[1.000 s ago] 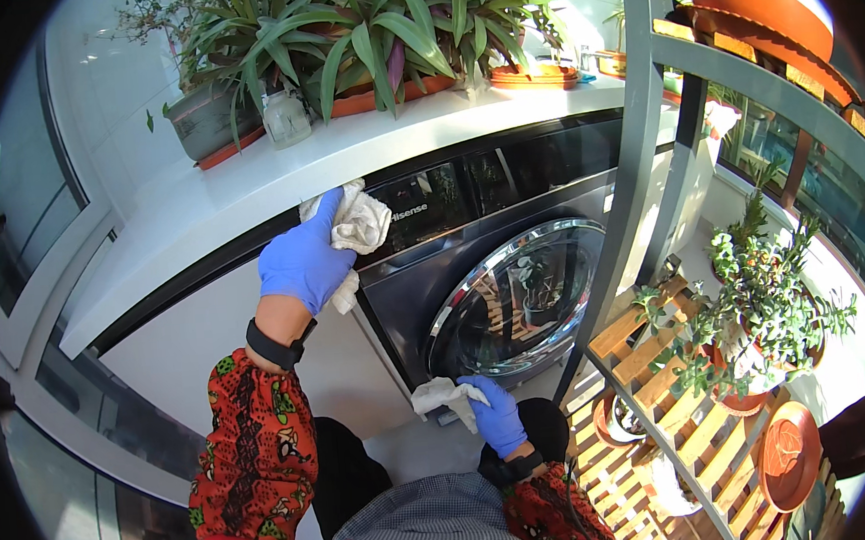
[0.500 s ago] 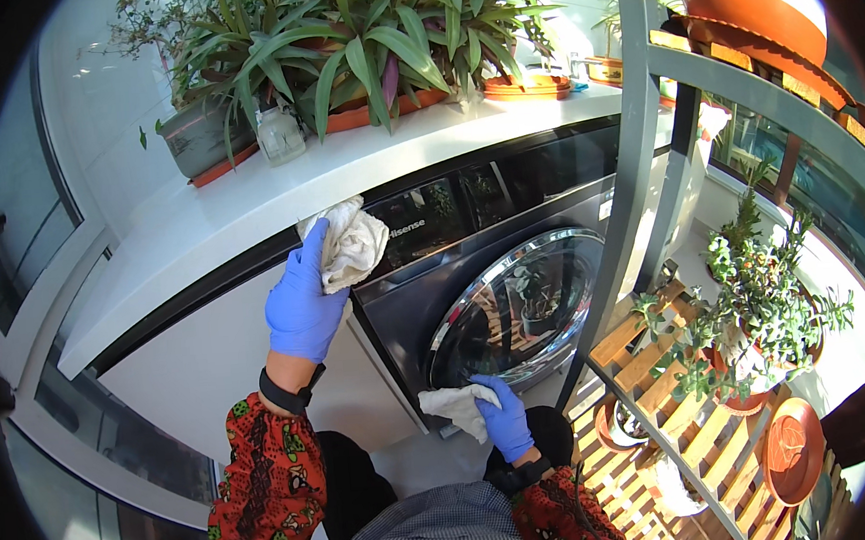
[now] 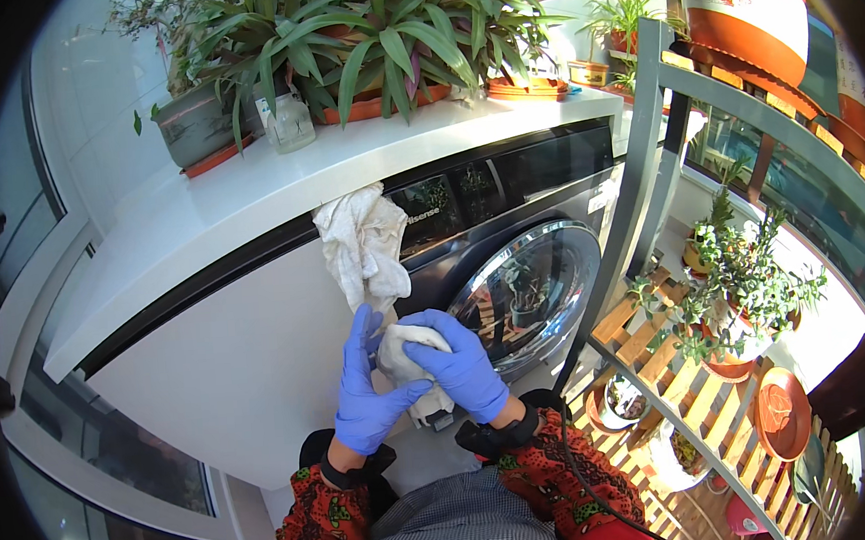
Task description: The person wipes the exterior of a front-loading washing machine and the adjacent countertop using a white cloth. They clean the glass door, control panel, and surrounding surfaces in a repetitive wiping motion.
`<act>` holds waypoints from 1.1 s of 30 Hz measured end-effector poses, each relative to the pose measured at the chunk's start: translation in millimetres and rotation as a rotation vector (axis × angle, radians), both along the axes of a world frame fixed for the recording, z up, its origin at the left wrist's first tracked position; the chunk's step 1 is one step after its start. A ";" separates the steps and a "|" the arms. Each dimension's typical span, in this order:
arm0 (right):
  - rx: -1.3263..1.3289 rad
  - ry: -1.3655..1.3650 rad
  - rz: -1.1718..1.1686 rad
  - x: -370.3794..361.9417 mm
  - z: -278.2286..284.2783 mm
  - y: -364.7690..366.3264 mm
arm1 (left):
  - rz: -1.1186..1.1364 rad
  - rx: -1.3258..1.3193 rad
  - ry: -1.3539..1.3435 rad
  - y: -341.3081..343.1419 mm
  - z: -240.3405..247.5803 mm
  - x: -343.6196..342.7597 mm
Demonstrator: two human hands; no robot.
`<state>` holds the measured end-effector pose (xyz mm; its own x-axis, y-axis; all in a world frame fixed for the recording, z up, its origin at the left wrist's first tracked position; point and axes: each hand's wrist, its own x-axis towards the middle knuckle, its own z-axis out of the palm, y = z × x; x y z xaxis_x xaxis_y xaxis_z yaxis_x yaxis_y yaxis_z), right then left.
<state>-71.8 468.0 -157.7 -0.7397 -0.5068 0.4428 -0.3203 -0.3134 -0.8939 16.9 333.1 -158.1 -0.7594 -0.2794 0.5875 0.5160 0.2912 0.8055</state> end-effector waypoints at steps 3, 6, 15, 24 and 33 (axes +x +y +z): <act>0.130 0.044 0.067 16.4 13.3 -23.2 | -0.161 0.380 -0.093 -10.8 -23.6 0.5; 0.078 0.415 -0.099 17.4 35.8 -30.3 | -0.030 0.523 -0.037 -38.3 -45.2 0.8; 0.592 1.159 -0.858 -47.9 88.1 -100.3 | 0.150 0.657 -0.028 -89.9 -112.8 -5.0; 0.581 1.389 -0.964 -132.3 114.2 -36.5 | 0.304 0.590 -0.094 -144.9 -140.6 1.5; 0.555 1.214 -1.066 -133.8 95.7 -48.3 | 0.363 0.563 -0.145 -147.9 -149.4 10.2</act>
